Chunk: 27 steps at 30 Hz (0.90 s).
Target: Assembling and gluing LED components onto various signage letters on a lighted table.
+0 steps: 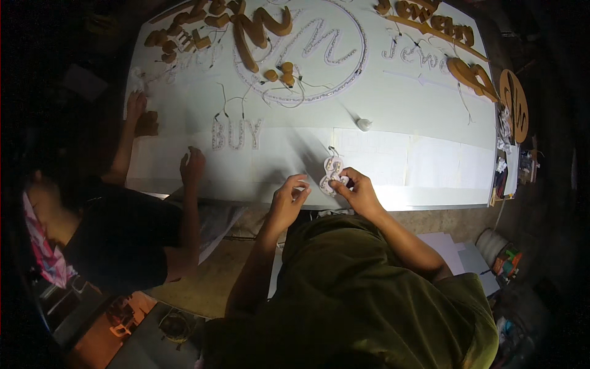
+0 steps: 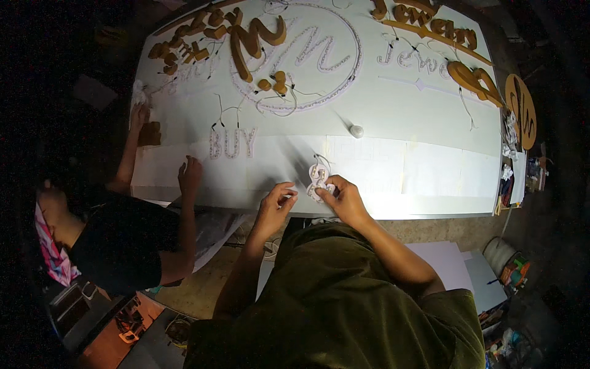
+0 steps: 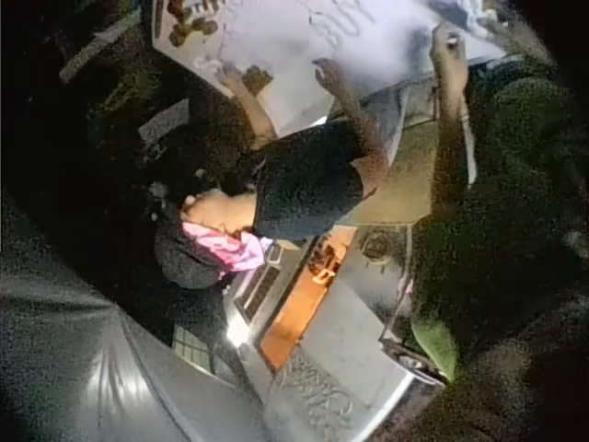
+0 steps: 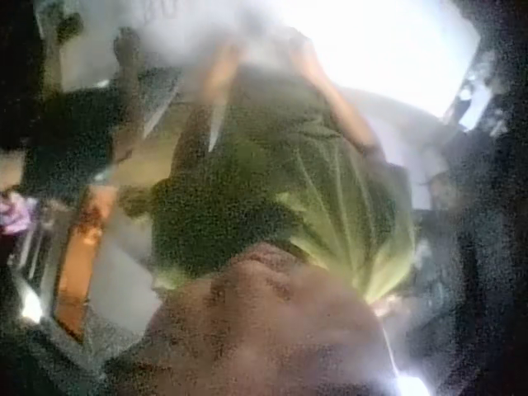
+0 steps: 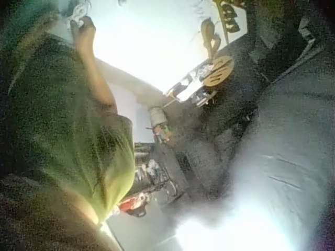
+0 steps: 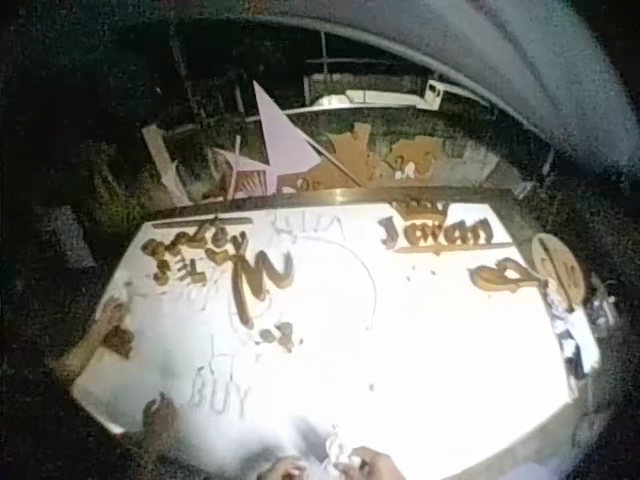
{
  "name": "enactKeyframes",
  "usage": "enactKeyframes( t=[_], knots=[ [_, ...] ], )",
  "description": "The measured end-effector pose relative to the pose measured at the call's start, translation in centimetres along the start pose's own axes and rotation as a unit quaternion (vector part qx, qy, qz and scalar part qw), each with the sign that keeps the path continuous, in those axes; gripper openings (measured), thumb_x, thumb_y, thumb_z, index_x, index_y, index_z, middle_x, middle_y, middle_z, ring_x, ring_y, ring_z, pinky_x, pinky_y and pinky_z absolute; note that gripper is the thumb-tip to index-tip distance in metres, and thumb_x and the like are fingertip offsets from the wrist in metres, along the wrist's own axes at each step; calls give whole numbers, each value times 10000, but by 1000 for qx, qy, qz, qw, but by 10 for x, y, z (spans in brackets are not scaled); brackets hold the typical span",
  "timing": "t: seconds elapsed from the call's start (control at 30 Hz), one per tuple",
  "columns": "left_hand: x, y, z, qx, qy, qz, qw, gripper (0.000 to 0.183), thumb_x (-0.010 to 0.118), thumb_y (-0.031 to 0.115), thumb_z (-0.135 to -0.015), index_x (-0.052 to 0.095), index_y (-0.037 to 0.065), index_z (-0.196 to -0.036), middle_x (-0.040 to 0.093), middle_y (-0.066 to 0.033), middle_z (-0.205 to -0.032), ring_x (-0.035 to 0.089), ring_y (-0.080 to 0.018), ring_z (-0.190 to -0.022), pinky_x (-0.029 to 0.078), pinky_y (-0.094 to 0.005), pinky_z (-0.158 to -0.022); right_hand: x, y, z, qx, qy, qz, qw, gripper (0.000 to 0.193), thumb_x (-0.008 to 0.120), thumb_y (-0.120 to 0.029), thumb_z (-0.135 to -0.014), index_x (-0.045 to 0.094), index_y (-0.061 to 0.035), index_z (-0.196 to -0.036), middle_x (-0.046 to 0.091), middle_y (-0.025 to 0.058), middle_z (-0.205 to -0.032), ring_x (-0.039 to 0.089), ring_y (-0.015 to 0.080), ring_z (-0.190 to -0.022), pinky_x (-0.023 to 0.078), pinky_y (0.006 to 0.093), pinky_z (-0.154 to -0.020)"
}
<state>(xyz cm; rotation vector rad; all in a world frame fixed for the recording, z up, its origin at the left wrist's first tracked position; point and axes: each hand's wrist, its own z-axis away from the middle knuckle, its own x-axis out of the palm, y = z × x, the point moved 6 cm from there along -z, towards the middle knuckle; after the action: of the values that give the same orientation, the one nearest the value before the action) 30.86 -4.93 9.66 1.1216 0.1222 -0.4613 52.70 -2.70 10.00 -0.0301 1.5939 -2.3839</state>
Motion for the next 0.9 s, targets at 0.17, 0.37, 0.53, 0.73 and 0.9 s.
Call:
enactKeyframes(
  t=[0.17, 0.37, 0.53, 0.73, 0.9],
  knots=[
    [-3, -23, -24, -25, 4, 30, 999, 398, 674, 93, -1016, 554, 35, -1392, 738, -84, -1135, 664, -120, -850, 532, -284, -767, 20, 22, -30, 50, 4, -22, 998, 180, 794, -155, -937, 717, -22, -1031, 610, -17, -721, 469, 62, -622, 409, 255, -577],
    [-37, -38, -46, -23, 57, 30, 998, 386, 648, 110, -1035, 549, 41, -1402, 730, -86, -1155, 664, -119, -883, 531, -281, -793, 21, -1, -96, -20, 52, -1, 998, 293, 806, -166, -930, 699, 5, -1142, 651, 15, -778, 527, 83, -683, 458, 265, -633],
    [-62, -63, -63, -32, 71, 17, 997, 375, 643, 108, -1040, 550, 36, -1396, 727, -91, -1157, 672, -132, -906, 535, -291, -810, 33, -36, -133, -31, 92, 2, 995, 333, 824, -172, -908, 687, 8, -1153, 685, 62, -815, 571, 109, -710, 490, 284, -667],
    [-63, -100, -79, -2, 122, 16, 992, 395, 710, 96, -977, 591, 71, -1352, 746, -105, -1117, 680, -182, -848, 540, -333, -774, 79, 51, -166, 36, 40, 33, 998, 368, 867, -226, -859, 692, -21, -1108, 686, 74, -816, 590, 171, -701, 510, 326, -676],
    [-55, -110, -101, -26, 110, -20, 993, 458, 743, 112, -946, 587, 90, -1375, 704, -124, -1150, 684, -218, -928, 549, -369, -804, 87, 69, -174, 45, 56, 77, 994, 398, 885, -262, -836, 687, -21, -1083, 689, 88, -821, 613, 191, -716, 515, 346, -681]
  ],
)
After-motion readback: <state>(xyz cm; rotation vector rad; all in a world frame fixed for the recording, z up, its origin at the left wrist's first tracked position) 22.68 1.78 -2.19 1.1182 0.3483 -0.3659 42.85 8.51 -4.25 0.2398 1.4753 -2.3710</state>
